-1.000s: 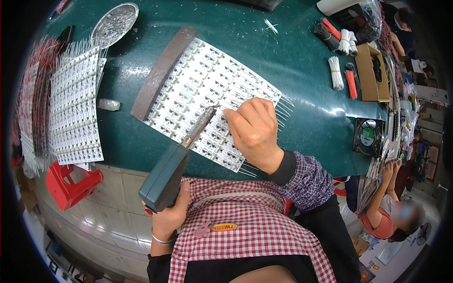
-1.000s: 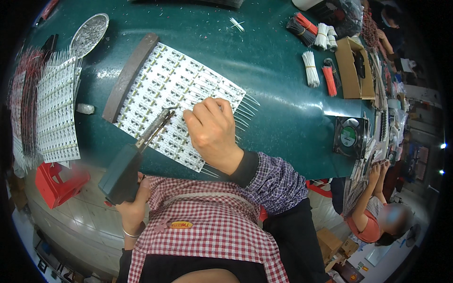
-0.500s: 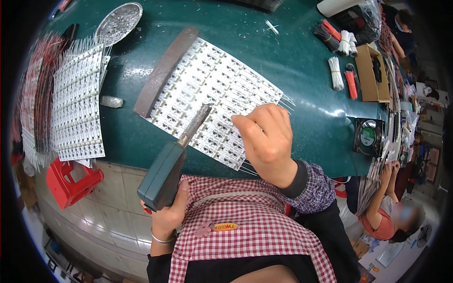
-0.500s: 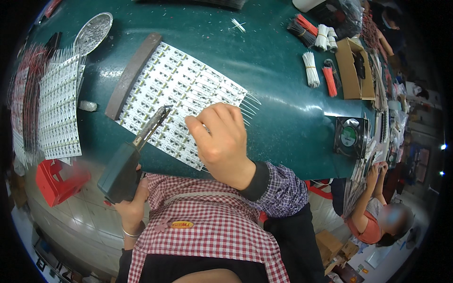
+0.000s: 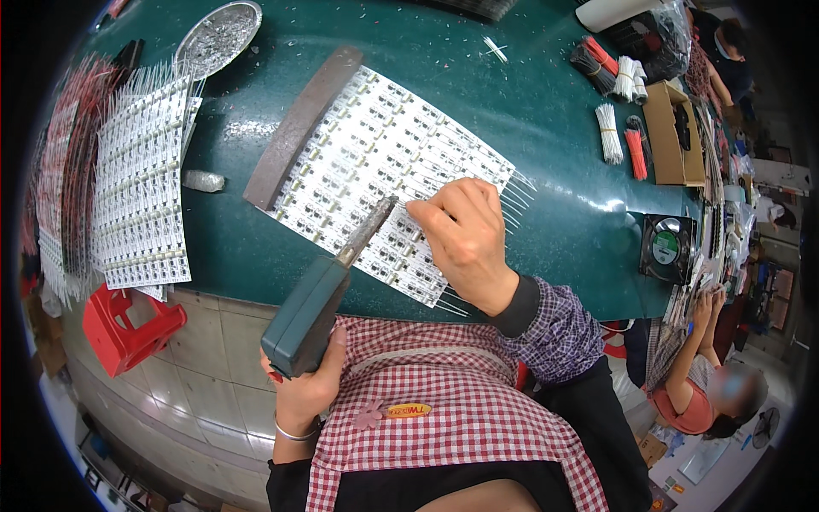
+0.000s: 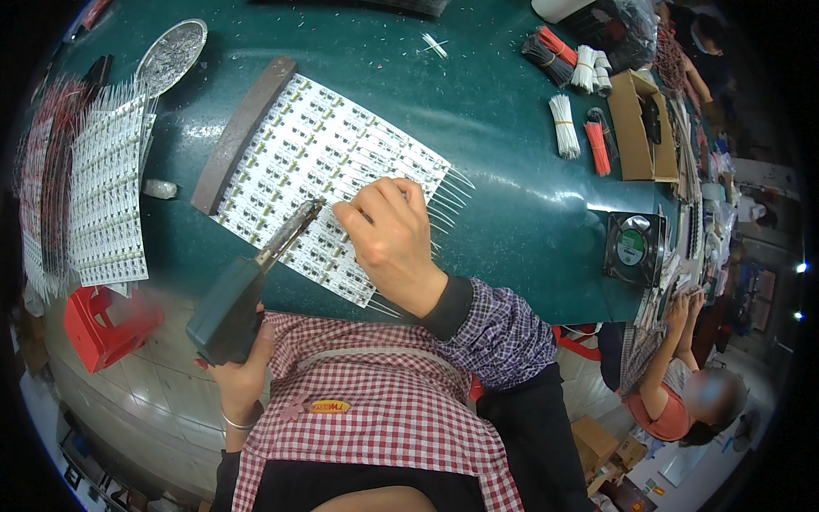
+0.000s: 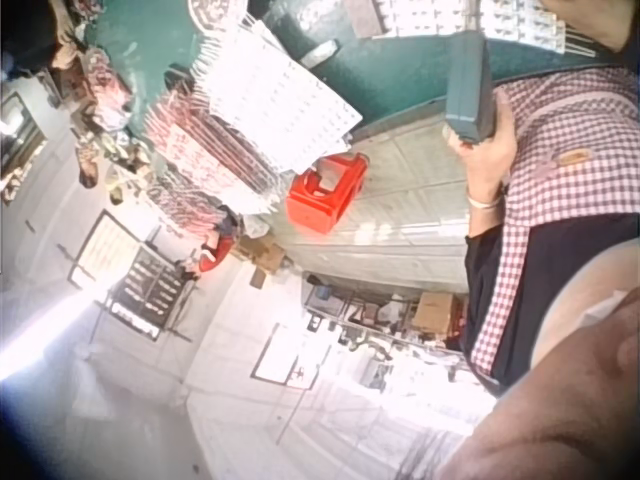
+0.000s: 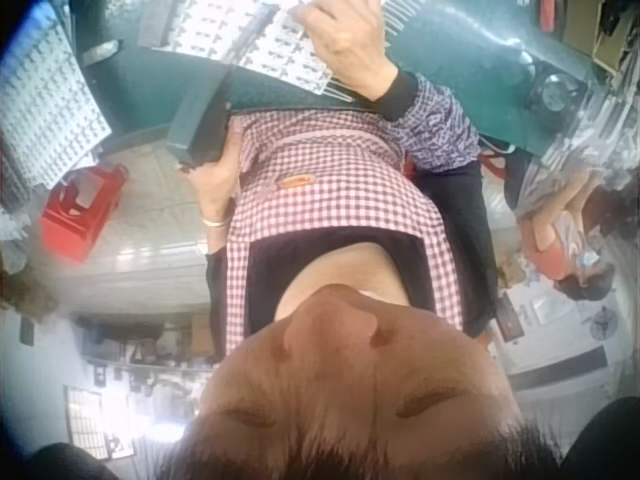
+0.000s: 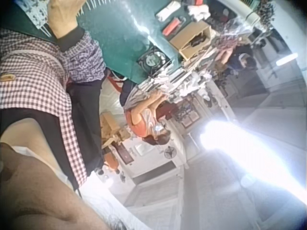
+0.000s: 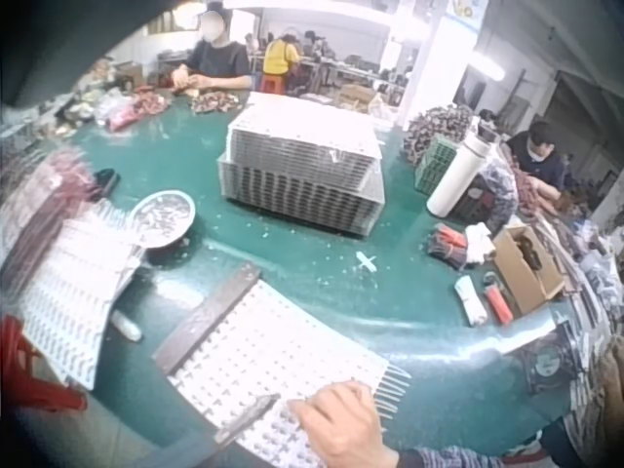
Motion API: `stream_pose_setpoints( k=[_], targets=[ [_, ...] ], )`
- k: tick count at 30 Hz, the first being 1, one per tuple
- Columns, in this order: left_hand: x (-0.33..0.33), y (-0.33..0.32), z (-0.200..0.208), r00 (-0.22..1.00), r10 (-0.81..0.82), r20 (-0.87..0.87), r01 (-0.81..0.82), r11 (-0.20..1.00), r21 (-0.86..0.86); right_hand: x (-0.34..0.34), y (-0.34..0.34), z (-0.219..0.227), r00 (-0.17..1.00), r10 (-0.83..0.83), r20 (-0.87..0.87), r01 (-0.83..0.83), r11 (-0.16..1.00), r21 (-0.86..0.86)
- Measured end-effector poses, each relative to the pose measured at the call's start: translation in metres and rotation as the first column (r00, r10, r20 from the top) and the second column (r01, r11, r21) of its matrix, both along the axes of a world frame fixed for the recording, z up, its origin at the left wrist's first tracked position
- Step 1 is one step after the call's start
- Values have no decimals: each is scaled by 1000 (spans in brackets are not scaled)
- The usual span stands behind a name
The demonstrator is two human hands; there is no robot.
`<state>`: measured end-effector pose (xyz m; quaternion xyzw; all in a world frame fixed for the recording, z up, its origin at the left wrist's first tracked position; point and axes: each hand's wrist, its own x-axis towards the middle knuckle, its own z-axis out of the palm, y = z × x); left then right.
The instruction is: The person solders components onto a circuit board using a soldering iron by hand, picks up bundled wires from the table, and solders them onto the circuit board.
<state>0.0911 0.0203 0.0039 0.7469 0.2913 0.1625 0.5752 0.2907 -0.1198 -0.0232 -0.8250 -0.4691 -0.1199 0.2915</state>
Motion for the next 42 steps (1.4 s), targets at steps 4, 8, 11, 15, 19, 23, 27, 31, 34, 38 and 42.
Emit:
stream_pose_setpoints(
  k=[4, 8, 11, 15, 19, 23, 27, 31, 34, 38, 42],
  targets=[
    [3, 2, -1, 999, -35, 24, 33, 998, 48, 0, 1, 0, 1000, -10, 6, 10, 1000, -7],
    [4, 1, -1, 999, -23, 28, 23, 1000, 5, -1, 1, 0, 1000, -13, 5, 14, 1000, -6],
    [3, 1, -1, 999, -34, 32, 33, 998, 48, -1, 1, 0, 1000, -17, 1, 17, 1000, -2],
    [-7, 0, -1, 998, -3, -59, 0, 999, -49, -2, 0, 0, 1000, -23, 4, 23, 1000, 7],
    [-22, 3, -14, 997, -71, 36, 73, 995, -63, -2, 0, 0, 1000, -22, 15, 22, 1000, 4],
    [-17, 3, -8, 997, -59, 39, 62, 994, -88, -2, -4, 2, 1000, -15, 15, 15, 999, -47],
    [-22, 5, -10, 997, -69, 35, 71, 996, -50, -12, -6, 26, 999, -39, 31, 41, 997, -67],
    [-23, 5, -10, 997, -70, 23, 72, 996, -52, -13, 0, 25, 998, -11, 61, 10, 1000, 13],
    [-13, -2, 2, 996, 59, -64, -66, 993, -101, -9, 2, 9, 999, 1, 51, -2, 1000, 10],
    [-12, -2, 2, 997, 35, -71, -40, 996, -74, -8, 1, -1, 999, -5, 42, 5, 1000, 4],
    [-9, -2, 0, 1000, 28, -7, -29, 999, -29, -9, 3, 0, 1000, -4, 28, 4, 1000, -7]
  ],
)
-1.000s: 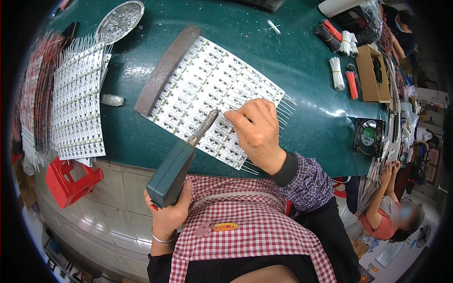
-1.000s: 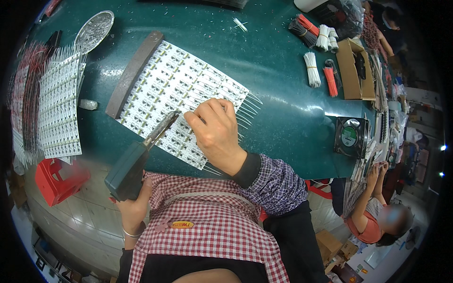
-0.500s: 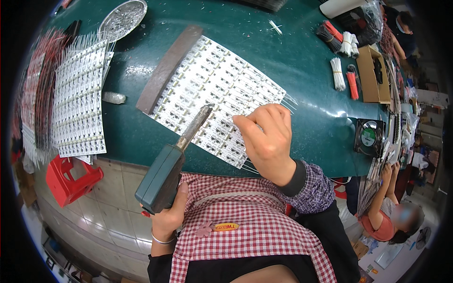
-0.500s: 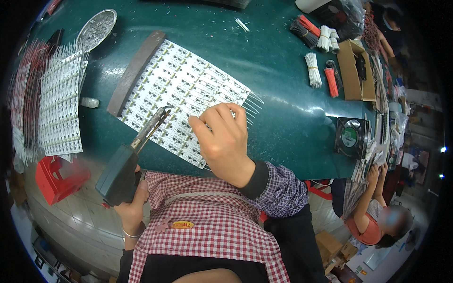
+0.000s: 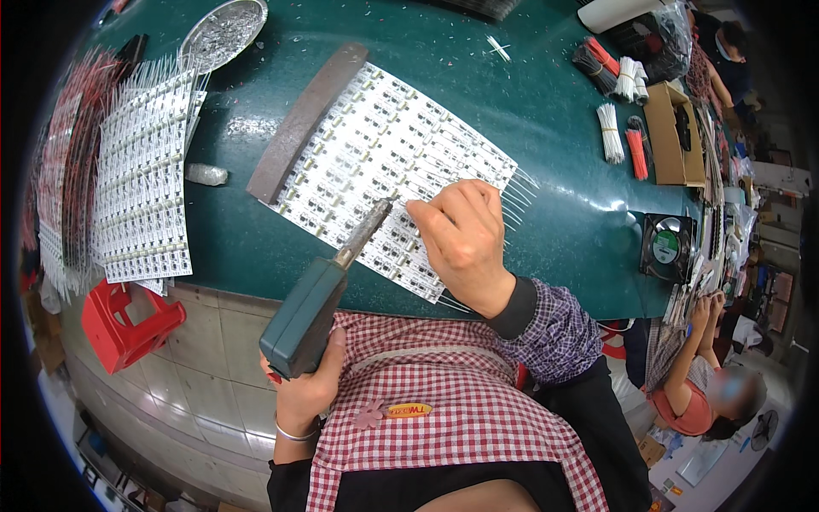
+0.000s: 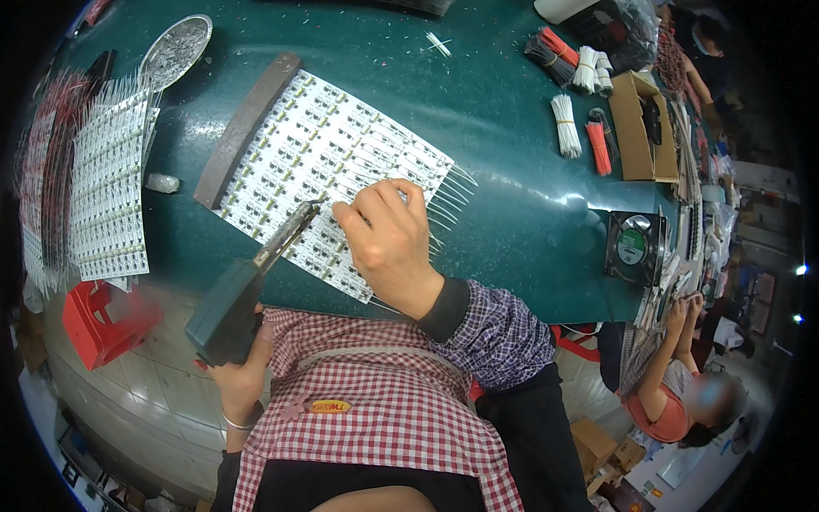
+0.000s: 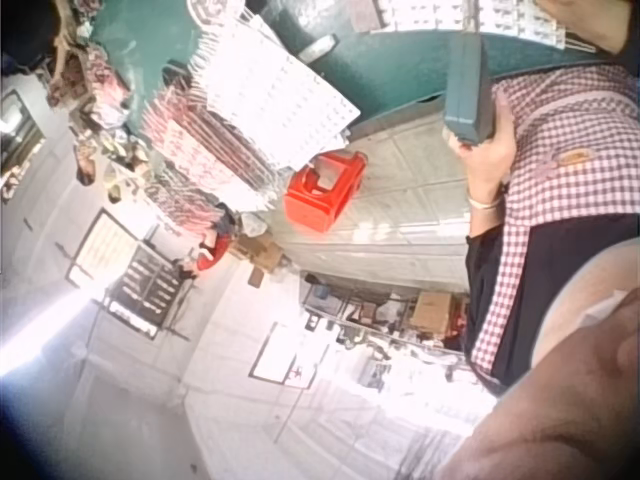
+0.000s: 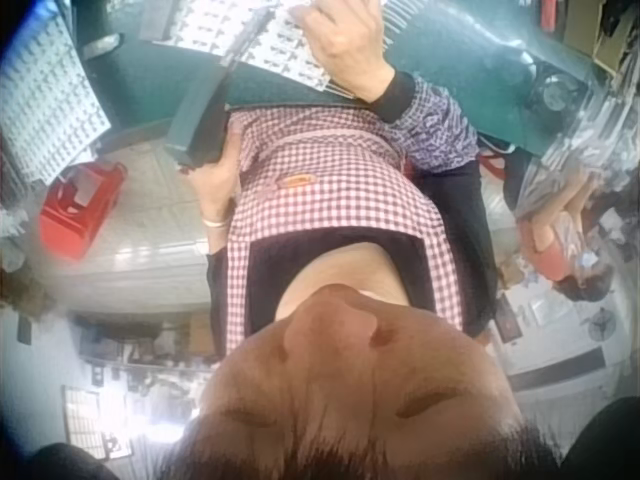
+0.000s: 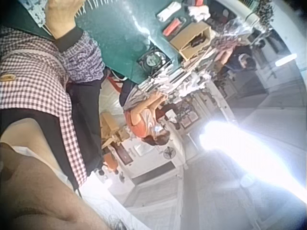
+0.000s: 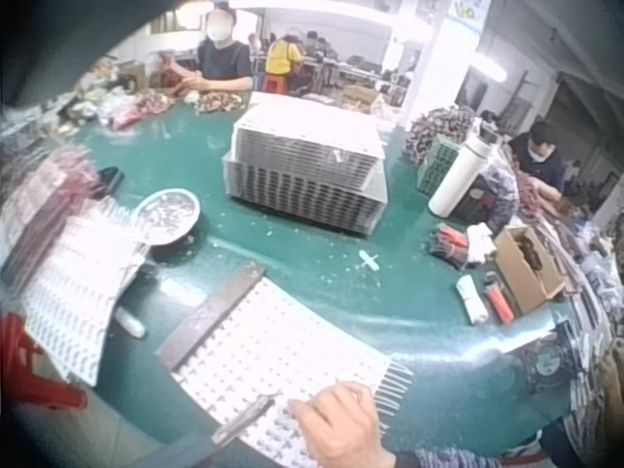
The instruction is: The person solders components onto a circuit board using a soldering iron by hand, picks up bundled wires from the table, and solders them onto the circuit board.
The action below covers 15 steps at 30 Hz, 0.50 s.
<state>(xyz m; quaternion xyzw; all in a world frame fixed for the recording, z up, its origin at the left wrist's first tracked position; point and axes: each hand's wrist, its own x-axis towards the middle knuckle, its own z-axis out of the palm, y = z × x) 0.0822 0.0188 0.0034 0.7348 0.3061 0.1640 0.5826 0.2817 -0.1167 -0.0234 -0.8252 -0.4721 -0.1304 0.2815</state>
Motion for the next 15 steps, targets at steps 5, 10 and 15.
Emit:
stream_pose_setpoints(
  k=[5, 10, 15],
  targets=[
    [0, 1, -1, 1000, -2, 0, 2, 1000, -15, -1, -1, -1, 1000, -2, -7, 2, 1000, 7],
    [3, 2, -1, 1000, -16, -3, 16, 1000, -22, -1, -1, -2, 1000, -3, -12, 4, 1000, 8],
    [-2, 1, -4, 999, -23, -38, 22, 1000, -16, -2, 0, -3, 1000, -10, -11, 10, 1000, 4]
  ],
)
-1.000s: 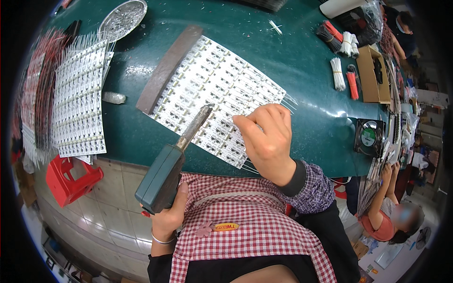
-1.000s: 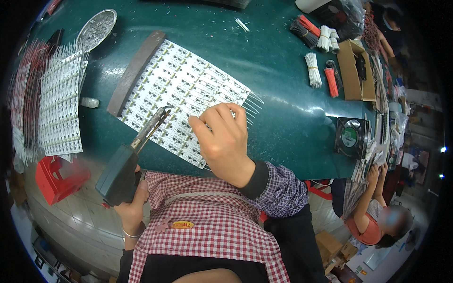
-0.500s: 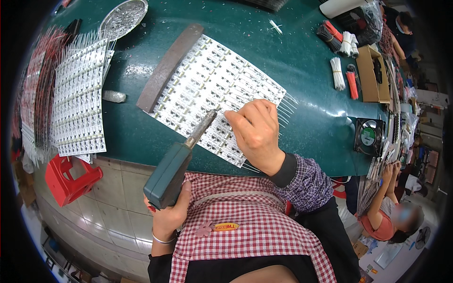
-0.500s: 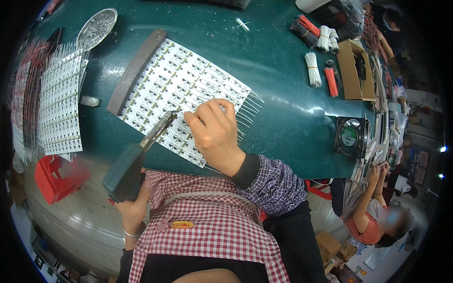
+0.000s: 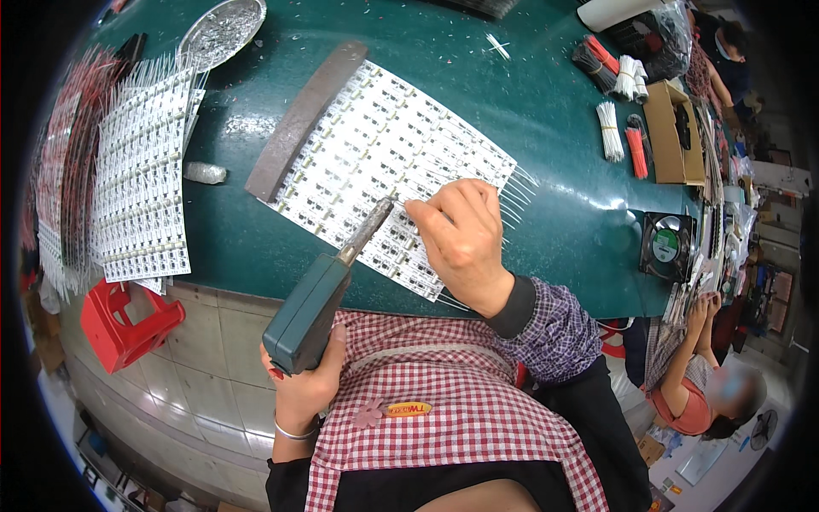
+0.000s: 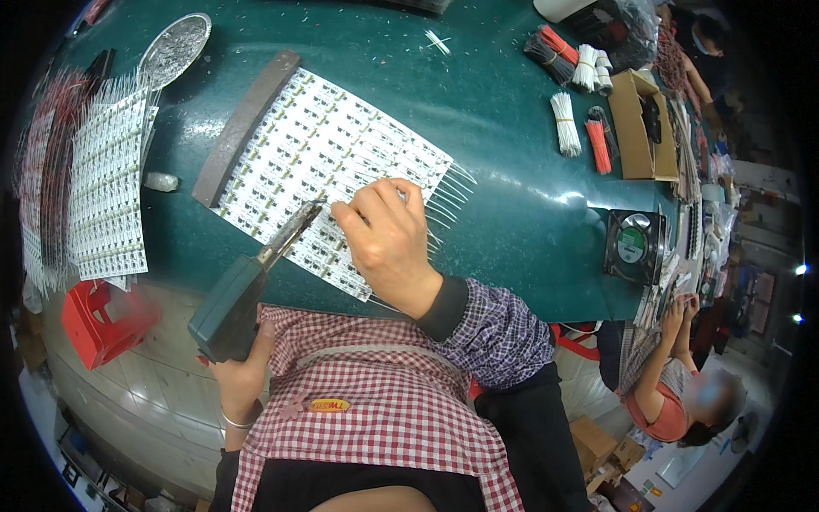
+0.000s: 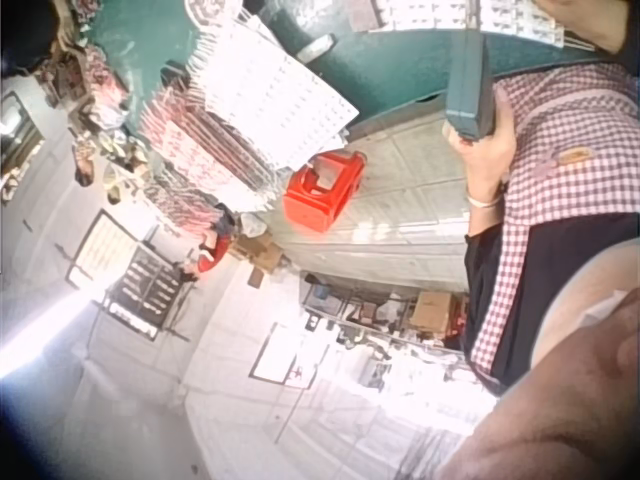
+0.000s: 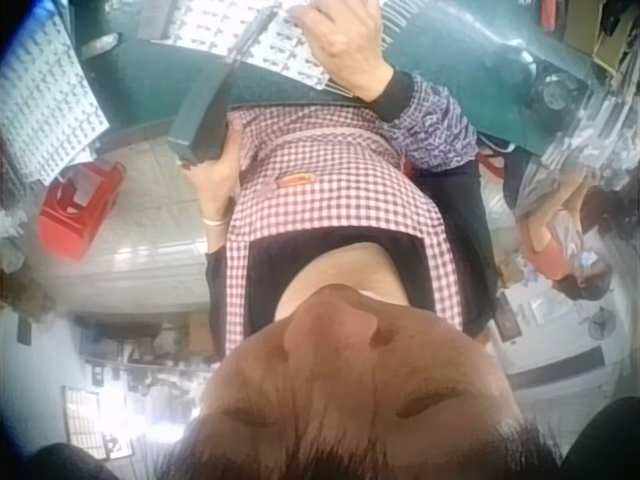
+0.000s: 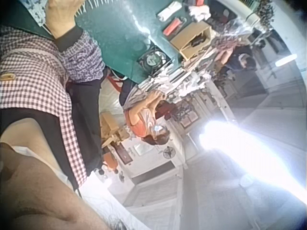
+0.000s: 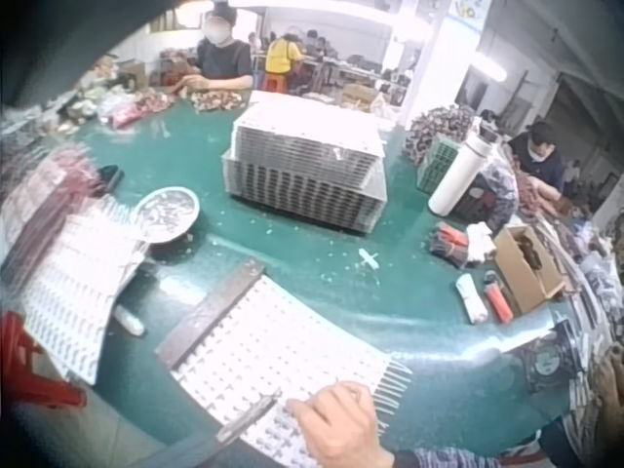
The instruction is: The person solders components onto a circuit board using a soldering iron by hand, picks up bundled wires from the table, and solders them onto the circuit board.
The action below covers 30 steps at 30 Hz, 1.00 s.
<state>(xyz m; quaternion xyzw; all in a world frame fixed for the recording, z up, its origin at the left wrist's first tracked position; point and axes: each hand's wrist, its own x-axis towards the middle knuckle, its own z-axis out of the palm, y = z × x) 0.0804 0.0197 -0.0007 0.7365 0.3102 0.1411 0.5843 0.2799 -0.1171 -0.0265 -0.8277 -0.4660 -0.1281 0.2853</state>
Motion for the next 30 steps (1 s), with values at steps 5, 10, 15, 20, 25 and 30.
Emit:
stream_pose_setpoints(
  k=[5, 10, 15, 20, 25, 30],
  targets=[
    [-6, 1, -2, 1000, -8, -26, 9, 1000, 14, 0, -1, 0, 1000, -4, 3, 4, 1000, -8],
    [-15, 3, -7, 996, -48, 81, 55, 995, -85, 0, -2, -1, 1000, -3, 14, 4, 1000, -6],
    [-14, 4, -4, 994, -57, 95, 60, 998, -28, -5, -6, 14, 1000, -12, 12, 13, 999, -42],
    [-19, 6, -7, 989, -130, 67, 122, 987, 103, -13, -1, 36, 1000, -9, 30, 6, 997, 73],
    [-11, -1, 6, 999, 40, -15, -41, 995, -86, -7, 0, 10, 1000, 6, 14, -6, 1000, 25],
    [-8, 0, 8, 999, 36, -20, -37, 997, -66, -7, 3, 1, 1000, 11, 15, -12, 1000, 17]
  ],
)
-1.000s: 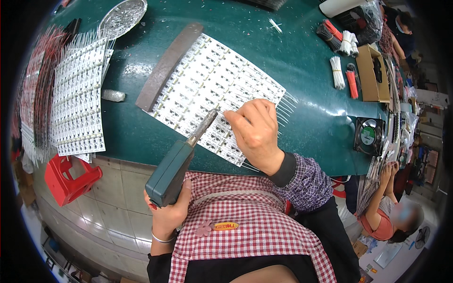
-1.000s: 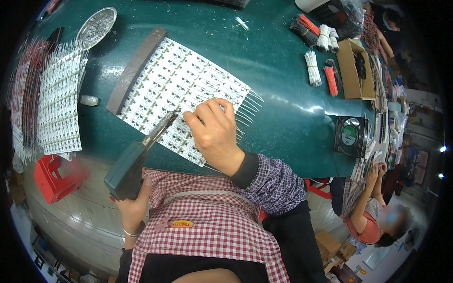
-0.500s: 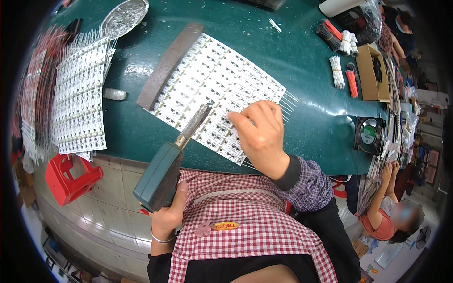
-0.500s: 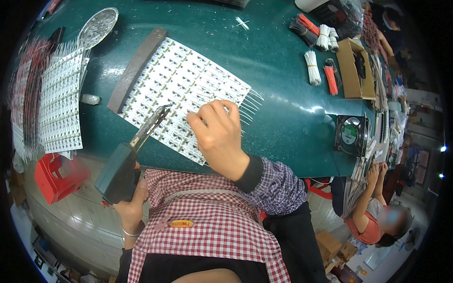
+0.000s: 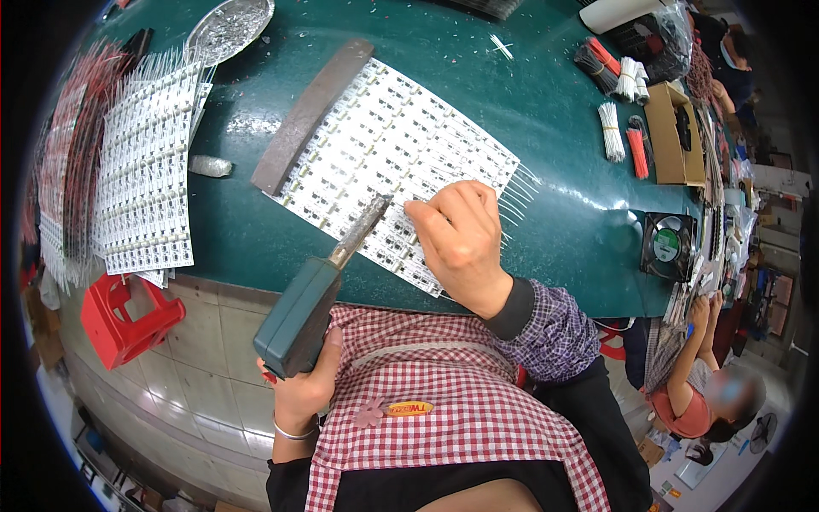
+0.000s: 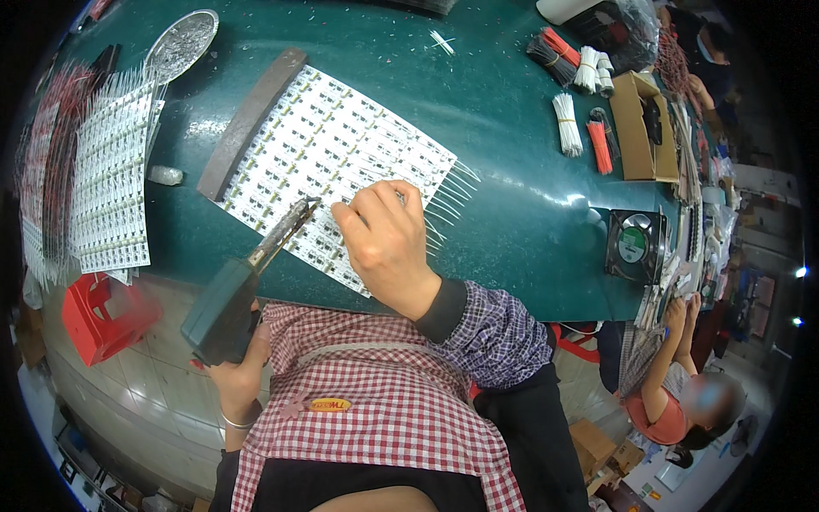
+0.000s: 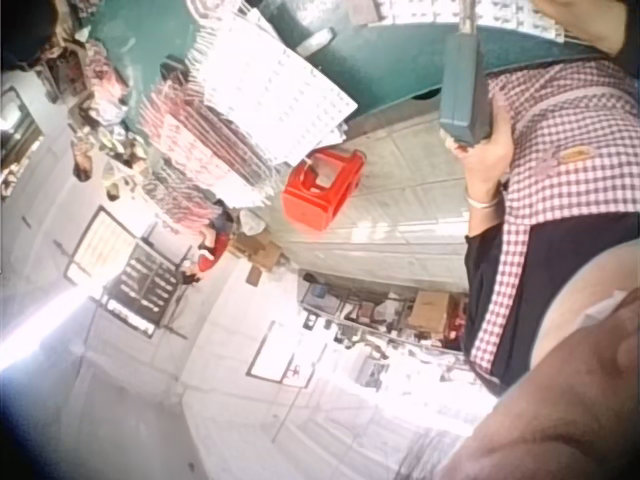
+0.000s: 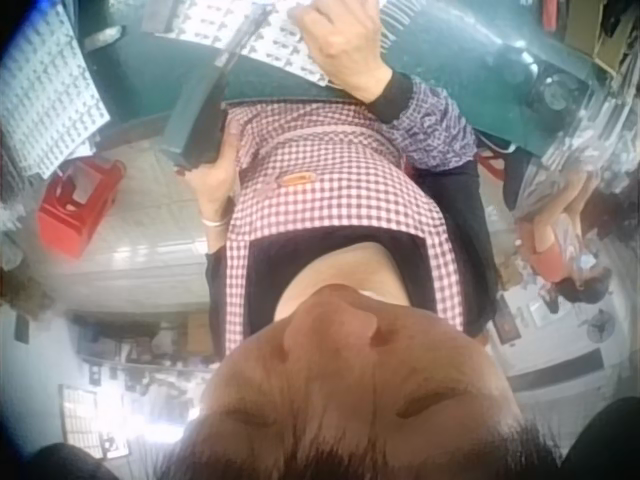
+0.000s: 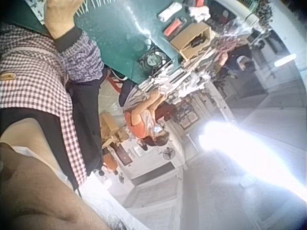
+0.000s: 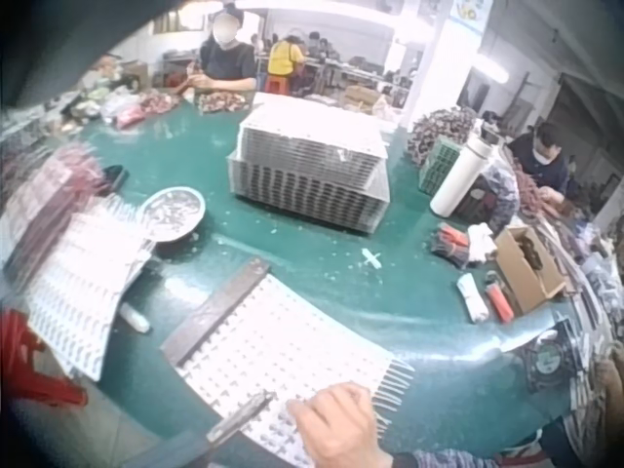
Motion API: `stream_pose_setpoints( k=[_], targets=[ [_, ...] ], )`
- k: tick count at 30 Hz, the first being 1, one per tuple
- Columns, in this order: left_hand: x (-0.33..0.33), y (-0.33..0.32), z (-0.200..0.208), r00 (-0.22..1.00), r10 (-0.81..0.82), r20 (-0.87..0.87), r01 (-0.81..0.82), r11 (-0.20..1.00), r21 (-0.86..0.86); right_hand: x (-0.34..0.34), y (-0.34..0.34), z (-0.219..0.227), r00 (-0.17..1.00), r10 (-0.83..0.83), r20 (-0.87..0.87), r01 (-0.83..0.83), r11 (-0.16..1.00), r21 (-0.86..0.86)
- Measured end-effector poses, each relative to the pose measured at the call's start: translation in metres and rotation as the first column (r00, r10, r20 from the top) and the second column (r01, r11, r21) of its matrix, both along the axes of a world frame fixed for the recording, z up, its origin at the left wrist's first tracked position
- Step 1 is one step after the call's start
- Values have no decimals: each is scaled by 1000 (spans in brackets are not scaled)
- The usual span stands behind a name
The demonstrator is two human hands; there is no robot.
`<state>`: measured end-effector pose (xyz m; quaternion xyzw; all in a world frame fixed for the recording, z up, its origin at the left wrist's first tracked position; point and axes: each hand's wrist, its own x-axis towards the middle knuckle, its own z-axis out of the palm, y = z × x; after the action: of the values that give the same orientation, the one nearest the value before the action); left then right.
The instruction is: The person solders components onto a circuit board using a soldering iron by hand, picks up bundled wires from the table, and solders them onto the circuit board.
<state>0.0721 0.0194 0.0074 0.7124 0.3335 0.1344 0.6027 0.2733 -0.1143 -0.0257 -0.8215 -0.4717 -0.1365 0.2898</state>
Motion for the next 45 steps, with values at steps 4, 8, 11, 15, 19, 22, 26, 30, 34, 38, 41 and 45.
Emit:
stream_pose_setpoints(
  k=[4, 8, 11, 15, 19, 22, 26, 30, 34, 38, 41, 45],
  targets=[
    [-2, 0, -4, 1000, -9, -5, 9, 1000, 21, 0, 2, 1, 1000, -26, 11, 25, 1000, 8],
    [-3, 2, -8, 1000, -12, -6, 12, 1000, 11, -1, 3, 0, 999, -29, 12, 29, 1000, 3],
    [-3, 1, -8, 1000, -27, -5, 27, 999, 31, 0, 4, 0, 999, -31, 20, 31, 1000, -2],
    [-4, 1, -9, 999, -43, 0, 42, 996, 78, 0, 4, 1, 999, -34, 25, 34, 999, -1],
    [-9, -2, -8, 1000, 7, -14, -6, 1000, 28, -1, 3, -2, 999, -29, 23, 30, 1000, -10],
    [-22, 4, -22, 991, -104, 80, 101, 994, 47, -1, 4, -2, 999, -30, 24, 31, 999, -12],
    [-17, 3, -18, 992, -83, 94, 81, 996, 25, -2, 1, 2, 1000, -26, 13, 26, 999, -43],
    [-17, 4, -17, 994, -68, 85, 67, 998, 10, -8, -7, 20, 1000, -24, -11, 24, 998, -60],
    [-19, 4, -17, 996, -73, 60, 70, 996, 55, -11, -3, 30, 1000, 0, 1, 0, 998, 62],
    [-10, -1, -7, 999, 22, 32, -24, 998, 63, -4, -1, 11, 998, 47, -43, -46, 999, 28],
    [-13, 1, -9, 1000, -8, -9, 9, 997, 78, -4, -1, 1, 997, 44, -70, -42, 999, 21],
    [-13, 1, -9, 1000, 5, -12, -4, 998, 64, -4, 1, -2, 997, 28, -77, -27, 1000, 14]
  ],
)
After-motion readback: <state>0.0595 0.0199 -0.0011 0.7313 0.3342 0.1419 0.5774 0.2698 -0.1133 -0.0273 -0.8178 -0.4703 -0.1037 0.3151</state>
